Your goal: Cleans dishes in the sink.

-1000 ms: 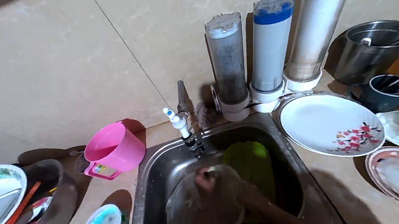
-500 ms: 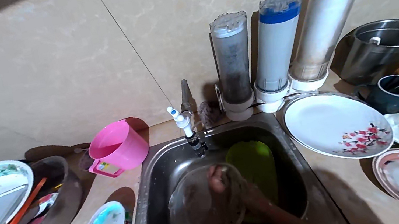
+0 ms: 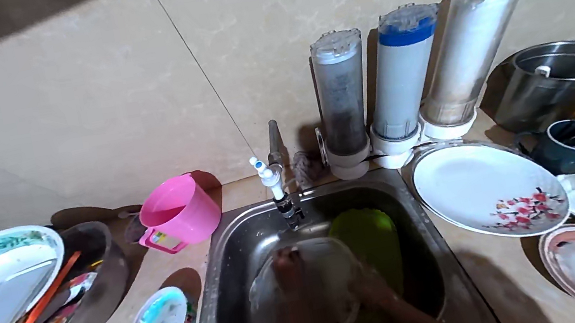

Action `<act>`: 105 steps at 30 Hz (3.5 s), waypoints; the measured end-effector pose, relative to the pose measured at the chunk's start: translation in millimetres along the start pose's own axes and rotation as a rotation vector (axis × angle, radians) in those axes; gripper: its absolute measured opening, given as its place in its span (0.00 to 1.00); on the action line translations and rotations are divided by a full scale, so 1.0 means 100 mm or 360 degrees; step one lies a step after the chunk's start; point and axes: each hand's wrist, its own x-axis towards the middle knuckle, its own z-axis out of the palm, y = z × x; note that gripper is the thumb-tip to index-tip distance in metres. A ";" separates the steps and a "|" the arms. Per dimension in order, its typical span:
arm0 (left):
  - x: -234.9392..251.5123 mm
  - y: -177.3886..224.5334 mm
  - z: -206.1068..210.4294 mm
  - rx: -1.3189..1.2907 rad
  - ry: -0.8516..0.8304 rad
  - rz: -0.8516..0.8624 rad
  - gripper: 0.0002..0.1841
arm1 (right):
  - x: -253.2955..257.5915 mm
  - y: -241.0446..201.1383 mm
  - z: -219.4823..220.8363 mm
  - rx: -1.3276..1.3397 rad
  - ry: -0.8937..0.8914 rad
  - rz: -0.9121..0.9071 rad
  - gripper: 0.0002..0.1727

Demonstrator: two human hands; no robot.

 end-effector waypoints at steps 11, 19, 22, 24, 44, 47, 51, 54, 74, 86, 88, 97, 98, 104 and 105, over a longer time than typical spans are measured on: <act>-0.04 0.18 0.13 -0.0539 0.0067 -0.0194 0.18 | 0.10 0.03 0.04 0.0084 -0.0021 -0.0004 0.44; 0.00 0.29 -0.02 -0.0951 -0.0082 -0.0497 0.23 | 0.10 -0.02 0.00 0.0033 0.0051 0.0005 0.41; 0.00 0.28 -0.12 -0.0480 -0.0043 -0.0418 0.19 | 0.08 -0.01 0.01 -0.0004 0.0048 -0.0048 0.40; 0.00 0.24 -0.09 -0.0259 -0.0166 -0.0457 0.21 | 0.07 -0.01 0.01 0.0010 0.0043 -0.0033 0.41; -0.13 0.29 0.21 -0.0747 -0.0100 0.0136 0.09 | 0.04 0.04 0.07 0.0053 -0.0053 -0.0091 0.44; -0.07 0.25 0.21 -0.0670 0.0060 0.0036 0.09 | 0.04 0.04 0.12 0.0074 -0.0056 -0.0101 0.45; -0.29 0.47 0.23 -0.0803 -0.0211 0.0316 0.08 | 0.07 0.08 0.10 0.0152 -0.0019 -0.0135 0.44; -0.07 0.09 0.22 -0.0554 0.0099 0.0264 0.09 | 0.02 0.08 0.10 0.0093 -0.0021 -0.0190 0.43; -0.19 0.45 0.24 -0.1005 -0.0148 0.0082 0.12 | 0.10 0.08 0.07 0.0171 0.0007 -0.0134 0.45; -0.11 0.37 0.13 -0.0376 -0.0126 0.0263 0.09 | 0.05 0.06 0.06 0.0116 -0.0041 -0.0097 0.45; -0.06 0.35 0.06 -0.0277 -0.0105 0.0174 0.11 | 0.08 0.04 0.06 0.0170 -0.0030 -0.0055 0.45; -0.04 0.33 0.00 -0.0406 -0.0046 -0.0184 0.12 | 0.04 -0.03 0.04 0.0049 0.0001 -0.0041 0.44; -0.03 0.35 0.01 -0.0432 -0.0040 -0.0211 0.11 | 0.04 -0.03 0.03 0.0040 -0.0004 -0.0042 0.43; -0.10 0.45 0.02 -0.0340 -0.0194 0.0271 0.10 | 0.04 0.01 0.08 -0.0051 -0.0016 -0.0116 0.43; -0.14 0.53 0.03 -0.0332 -0.0247 0.0383 0.09 | 0.05 0.02 0.07 -0.0079 -0.0021 -0.0139 0.43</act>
